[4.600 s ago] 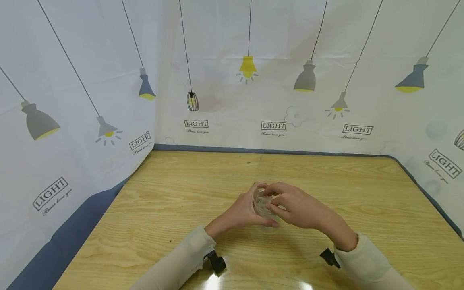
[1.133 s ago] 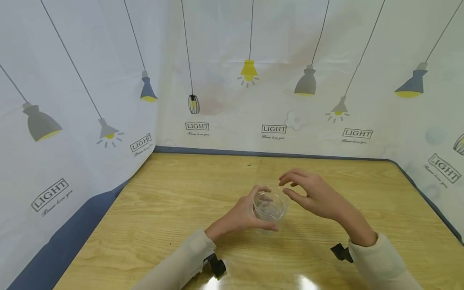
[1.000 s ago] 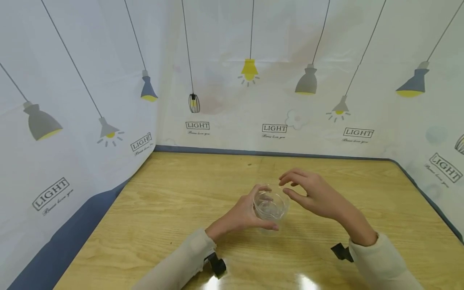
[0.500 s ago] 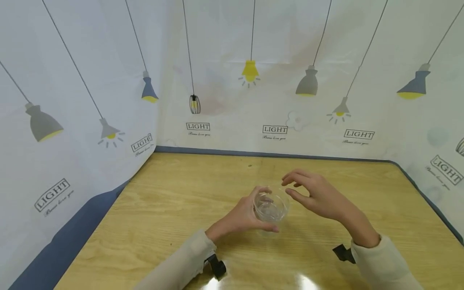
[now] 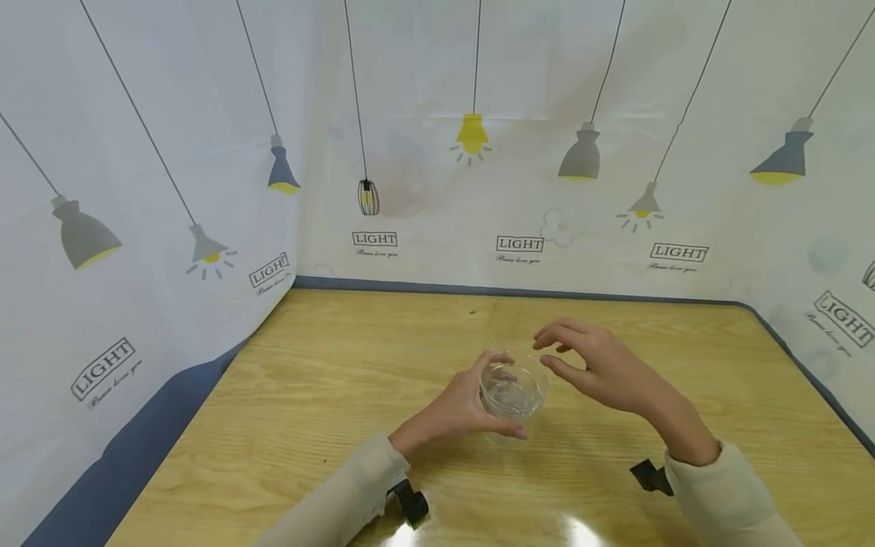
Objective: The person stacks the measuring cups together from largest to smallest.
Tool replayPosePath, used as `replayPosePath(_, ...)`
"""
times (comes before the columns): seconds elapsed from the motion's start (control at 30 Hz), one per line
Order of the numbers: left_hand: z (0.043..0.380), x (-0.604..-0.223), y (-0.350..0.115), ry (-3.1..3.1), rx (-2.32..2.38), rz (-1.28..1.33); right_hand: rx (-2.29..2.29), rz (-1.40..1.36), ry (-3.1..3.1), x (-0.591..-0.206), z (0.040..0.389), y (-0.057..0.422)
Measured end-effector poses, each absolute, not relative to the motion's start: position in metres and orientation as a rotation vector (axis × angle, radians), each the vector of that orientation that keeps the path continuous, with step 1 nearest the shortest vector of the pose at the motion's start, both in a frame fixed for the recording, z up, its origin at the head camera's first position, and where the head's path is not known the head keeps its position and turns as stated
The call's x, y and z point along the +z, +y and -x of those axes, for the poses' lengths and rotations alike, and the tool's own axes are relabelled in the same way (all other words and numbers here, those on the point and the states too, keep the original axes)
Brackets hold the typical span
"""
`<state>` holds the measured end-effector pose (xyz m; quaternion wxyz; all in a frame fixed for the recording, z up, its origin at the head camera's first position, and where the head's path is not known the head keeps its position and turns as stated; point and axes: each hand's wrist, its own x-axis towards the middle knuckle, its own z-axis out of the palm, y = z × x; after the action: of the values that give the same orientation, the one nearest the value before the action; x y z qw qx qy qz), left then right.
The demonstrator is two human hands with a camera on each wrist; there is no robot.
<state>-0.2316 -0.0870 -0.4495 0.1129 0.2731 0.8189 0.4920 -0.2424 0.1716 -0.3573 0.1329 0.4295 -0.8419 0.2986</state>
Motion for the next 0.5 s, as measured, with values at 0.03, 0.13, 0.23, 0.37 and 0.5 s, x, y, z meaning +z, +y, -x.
replayPosePath(0.03, 0.2317, -0.4493, -0.0869, 2.406, 1.441, -0.803, 0.867, -1.246, -2.442, -0.3576, 0.2425, 0.1717)
replayPosePath(0.13, 0.2318, -0.4487, -0.0869, 2.394, 1.448, -0.804, 0.863, -1.251, -2.441, -0.3592, 0.2434, 0.1719)
replayPosePath(0.23, 0.232, -0.4486, -0.0866, 2.389, 1.453, -0.805, 0.858, -1.252, -2.448, -0.3608, 0.2445, 0.1723)
replayPosePath(0.37, 0.2323, -0.4485, -0.0861, 2.397, 1.441, -0.803, 0.854, -1.246, -2.456, -0.3618, 0.2453, 0.1733)
replayPosePath(0.5, 0.2319, -0.4473, -0.0867, 2.419, 1.418, -0.784, 0.853, -1.247, -2.45, -0.3608, 0.2458, 0.1738)
